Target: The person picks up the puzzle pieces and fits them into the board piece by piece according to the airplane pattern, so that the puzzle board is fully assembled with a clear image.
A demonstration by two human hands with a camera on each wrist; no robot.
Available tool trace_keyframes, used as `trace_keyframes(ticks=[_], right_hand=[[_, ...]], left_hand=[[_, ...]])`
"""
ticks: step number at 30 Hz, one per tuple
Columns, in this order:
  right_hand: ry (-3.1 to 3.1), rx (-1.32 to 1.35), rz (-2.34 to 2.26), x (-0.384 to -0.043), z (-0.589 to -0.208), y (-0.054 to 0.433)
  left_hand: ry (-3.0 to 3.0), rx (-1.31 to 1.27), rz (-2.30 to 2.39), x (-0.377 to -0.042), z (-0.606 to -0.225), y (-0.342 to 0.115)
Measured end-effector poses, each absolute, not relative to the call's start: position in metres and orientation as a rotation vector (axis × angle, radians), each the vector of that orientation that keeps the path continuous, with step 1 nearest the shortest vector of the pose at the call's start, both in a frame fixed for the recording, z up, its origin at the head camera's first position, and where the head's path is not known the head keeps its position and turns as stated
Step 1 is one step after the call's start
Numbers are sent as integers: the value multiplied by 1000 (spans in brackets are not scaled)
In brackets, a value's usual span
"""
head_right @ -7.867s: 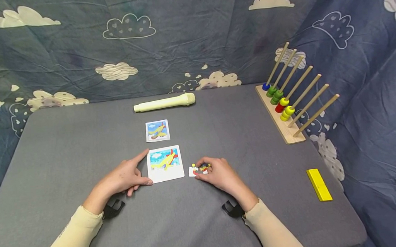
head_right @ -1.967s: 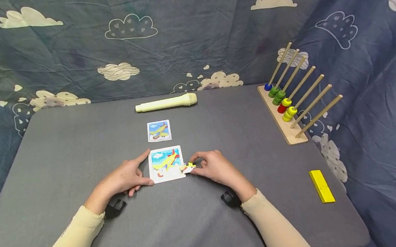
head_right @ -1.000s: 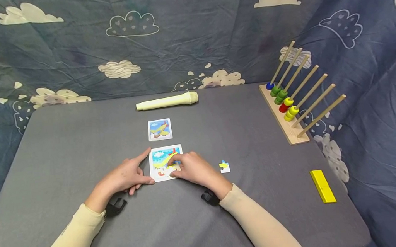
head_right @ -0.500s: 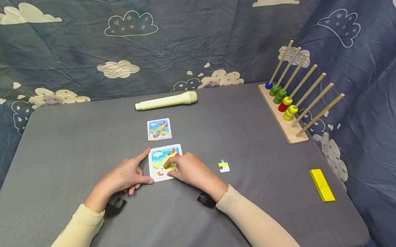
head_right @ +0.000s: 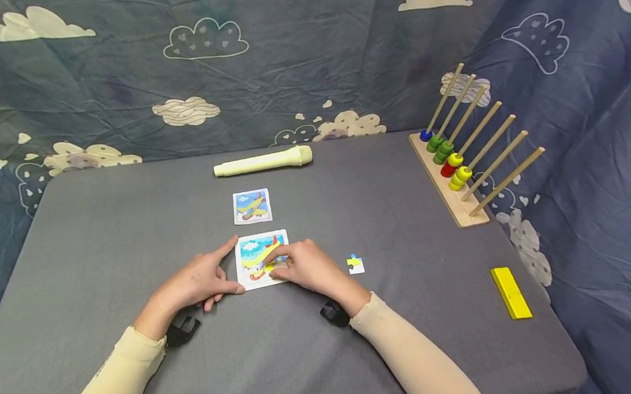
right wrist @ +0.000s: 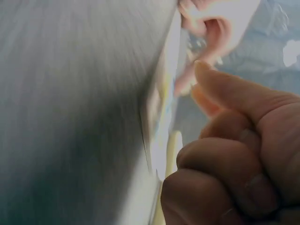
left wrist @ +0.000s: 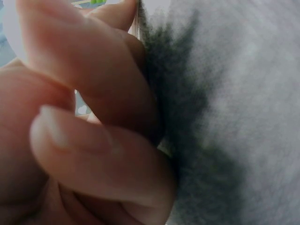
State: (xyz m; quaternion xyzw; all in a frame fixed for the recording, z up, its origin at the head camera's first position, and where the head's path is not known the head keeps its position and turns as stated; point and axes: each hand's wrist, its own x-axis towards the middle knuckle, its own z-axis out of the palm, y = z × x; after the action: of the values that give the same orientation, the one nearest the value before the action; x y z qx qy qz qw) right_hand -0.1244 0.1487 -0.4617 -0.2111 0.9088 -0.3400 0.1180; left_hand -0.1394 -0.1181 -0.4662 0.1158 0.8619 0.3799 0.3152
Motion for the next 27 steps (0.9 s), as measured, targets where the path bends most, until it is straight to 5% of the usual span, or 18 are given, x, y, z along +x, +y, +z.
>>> trace_keyframes(ticks=[14,27], right_hand=[[2464,-227,-1413,-103,-466,300],[2396,-175,-1273,-103,-478,322]], left_hand=[[2263,310,1009,-138,-465,-118],[2265,304,1014,-138,-464,-118]])
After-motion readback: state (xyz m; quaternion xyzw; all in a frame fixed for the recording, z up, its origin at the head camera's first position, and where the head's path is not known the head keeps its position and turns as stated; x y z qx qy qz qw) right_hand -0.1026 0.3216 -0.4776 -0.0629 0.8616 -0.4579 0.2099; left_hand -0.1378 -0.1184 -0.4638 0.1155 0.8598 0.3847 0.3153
